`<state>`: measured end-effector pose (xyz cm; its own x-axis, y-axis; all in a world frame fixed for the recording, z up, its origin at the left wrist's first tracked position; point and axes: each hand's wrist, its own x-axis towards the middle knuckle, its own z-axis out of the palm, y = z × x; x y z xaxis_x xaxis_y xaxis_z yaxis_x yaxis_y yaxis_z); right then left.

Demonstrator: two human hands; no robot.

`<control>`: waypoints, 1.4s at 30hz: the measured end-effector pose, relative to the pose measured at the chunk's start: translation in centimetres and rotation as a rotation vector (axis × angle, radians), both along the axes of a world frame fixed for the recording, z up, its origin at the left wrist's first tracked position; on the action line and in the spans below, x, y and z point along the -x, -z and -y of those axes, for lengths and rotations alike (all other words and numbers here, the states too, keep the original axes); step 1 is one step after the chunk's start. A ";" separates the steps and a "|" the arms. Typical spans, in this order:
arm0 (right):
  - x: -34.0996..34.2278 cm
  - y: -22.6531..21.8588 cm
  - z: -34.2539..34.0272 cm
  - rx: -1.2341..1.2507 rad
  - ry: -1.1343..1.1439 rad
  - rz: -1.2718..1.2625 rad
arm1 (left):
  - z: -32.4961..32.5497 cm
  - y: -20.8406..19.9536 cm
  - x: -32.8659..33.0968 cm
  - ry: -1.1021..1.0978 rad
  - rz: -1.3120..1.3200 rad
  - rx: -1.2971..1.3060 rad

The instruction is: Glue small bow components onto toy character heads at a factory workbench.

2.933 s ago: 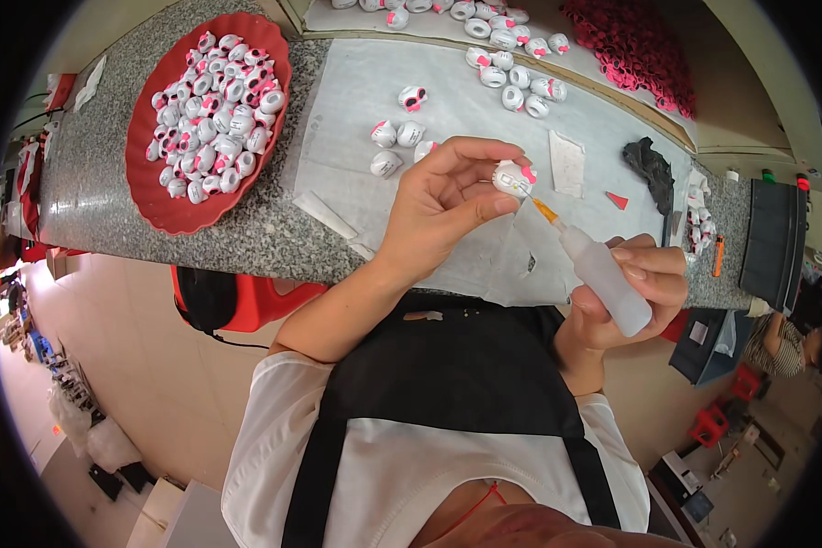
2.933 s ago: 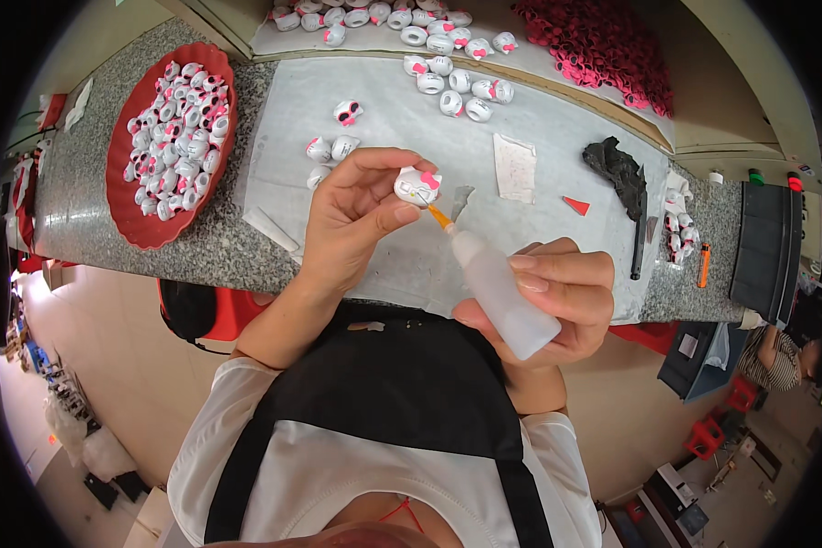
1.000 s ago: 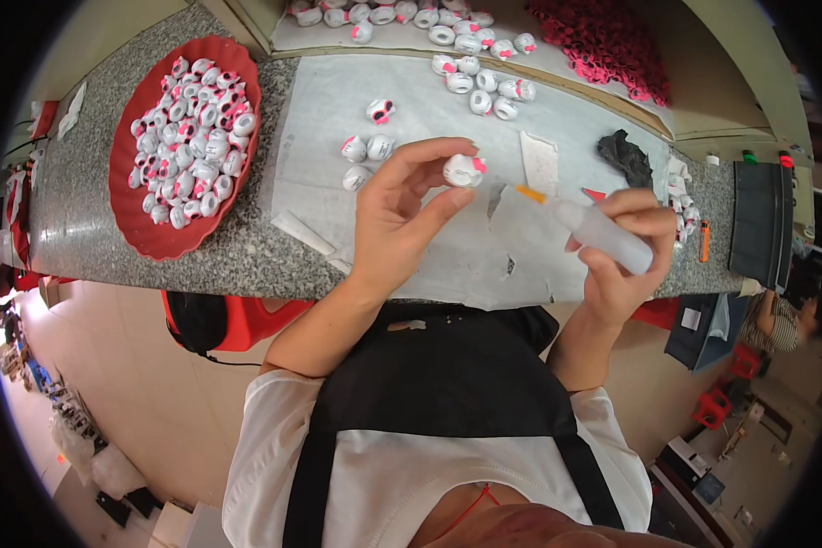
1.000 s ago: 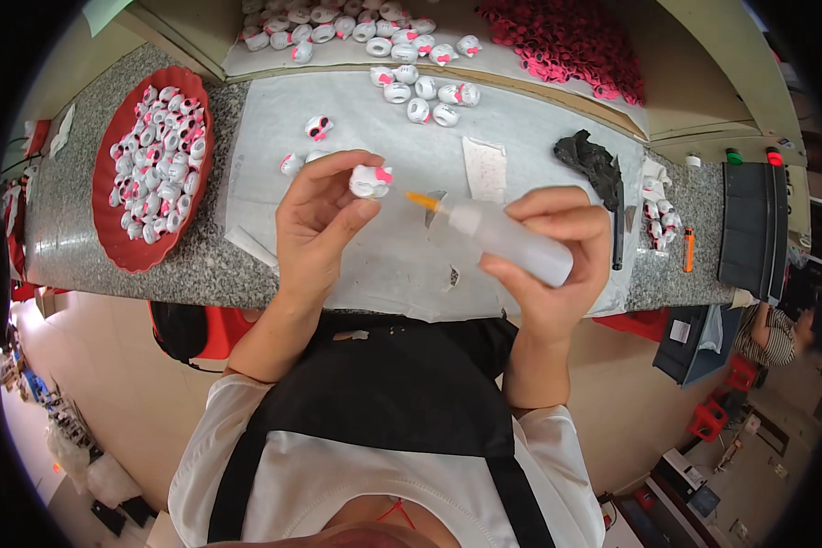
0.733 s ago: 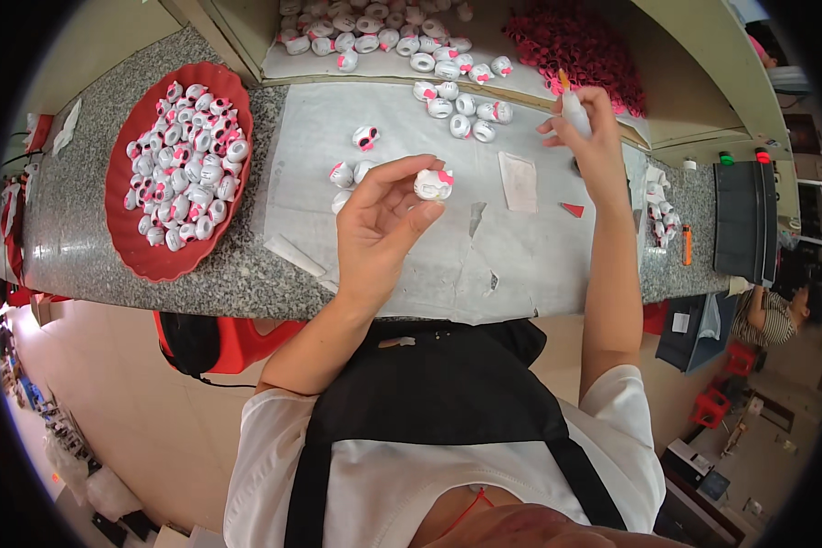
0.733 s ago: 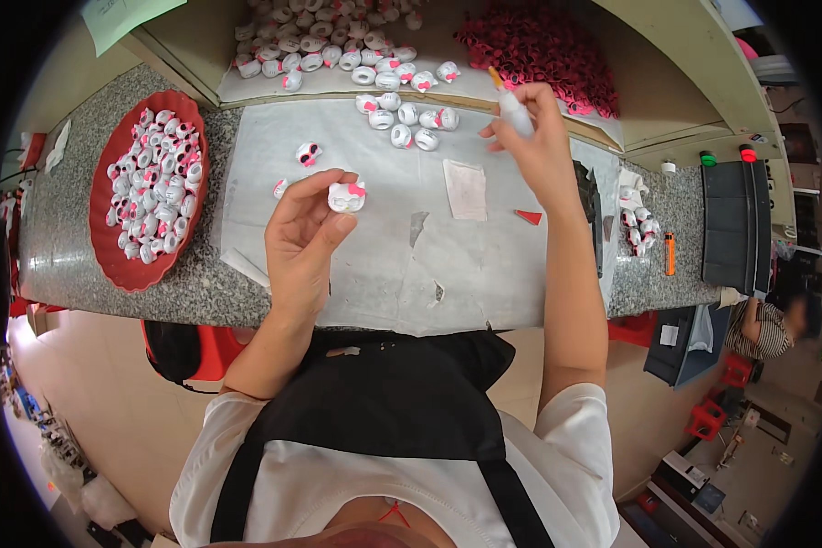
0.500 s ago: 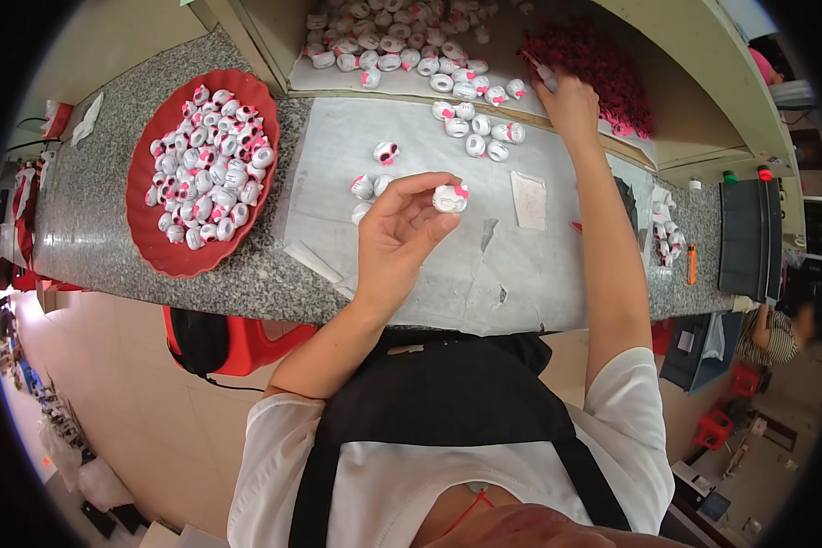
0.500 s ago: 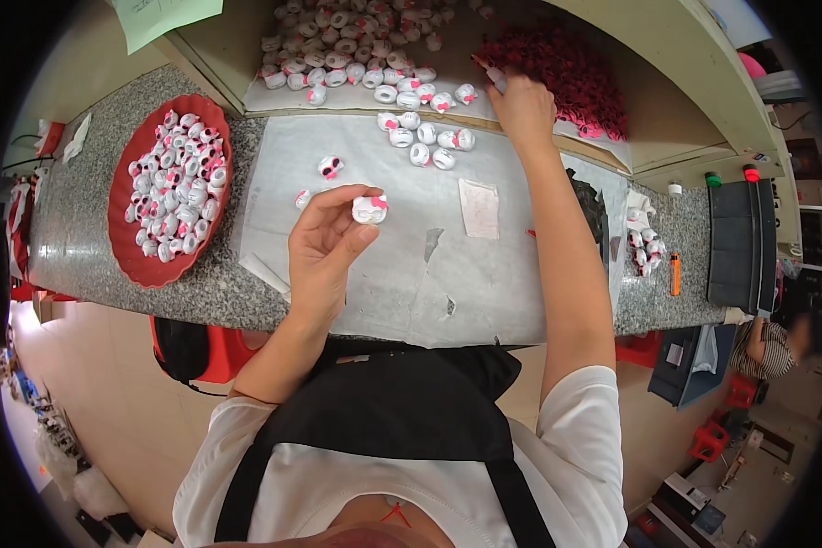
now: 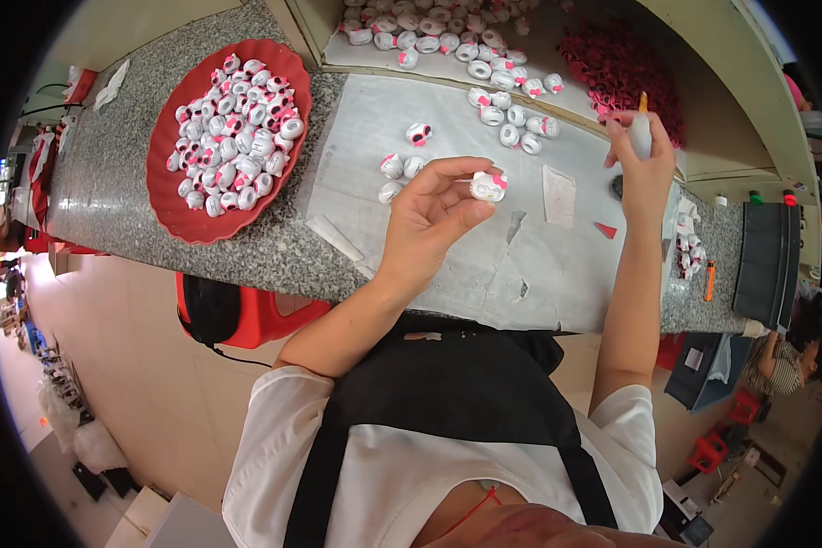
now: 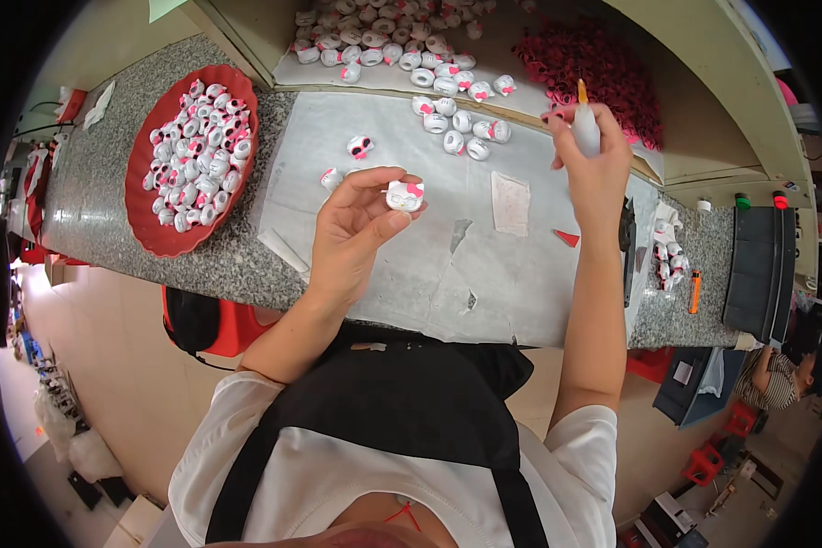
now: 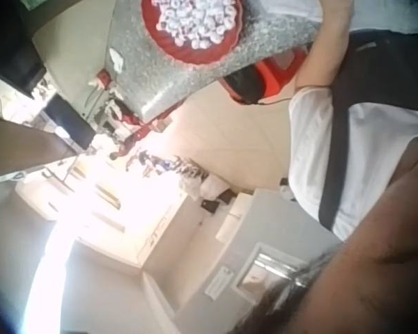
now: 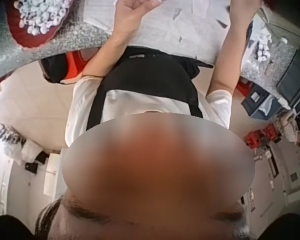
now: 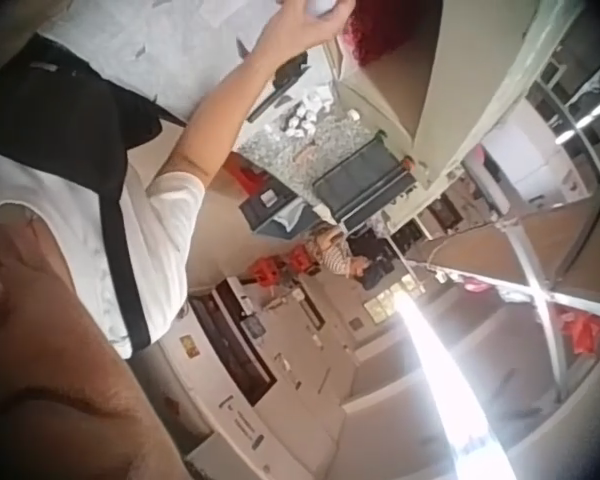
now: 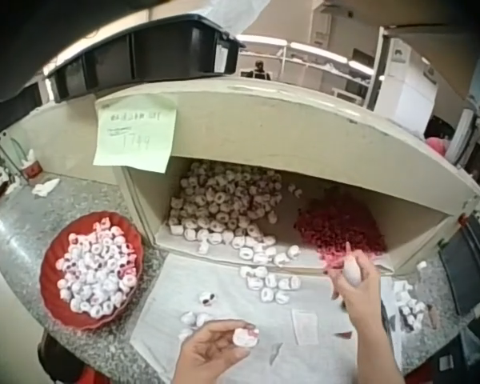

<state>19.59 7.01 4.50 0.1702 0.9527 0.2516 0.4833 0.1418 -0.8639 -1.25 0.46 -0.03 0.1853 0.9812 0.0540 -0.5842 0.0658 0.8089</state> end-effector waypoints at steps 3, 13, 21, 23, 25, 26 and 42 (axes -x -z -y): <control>1.5 -0.3 4.3 0.038 -0.061 -0.305 | 0.2 -0.2 -0.3 0.031 0.018 0.026; 5.0 1.7 9.5 0.188 -0.281 -0.816 | 0.5 0.2 -1.2 -0.119 -0.425 -0.361; 5.7 2.1 9.3 0.211 -0.240 -0.820 | 0.5 -0.1 -1.2 -0.141 -0.615 -0.488; 5.7 2.1 9.3 0.221 -0.236 -0.866 | 0.5 0.0 -1.4 -0.217 -0.600 -0.497; 5.8 2.1 9.1 0.251 -0.240 -0.890 | 0.5 0.0 -1.3 -0.217 -0.603 -0.510; 5.8 2.1 9.0 0.279 -0.244 -0.915 | 0.5 -0.1 -1.3 -0.215 -0.608 -0.528; 5.9 2.1 9.3 0.166 -0.308 -0.720 | 0.5 -0.2 -0.6 0.137 -0.027 -0.178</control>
<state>13.67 -2.33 2.37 -0.0402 0.9987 0.0312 -0.2413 0.0206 -0.9702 -0.60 -0.06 0.20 0.3202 0.9222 0.2170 -0.5573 -0.0019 0.8303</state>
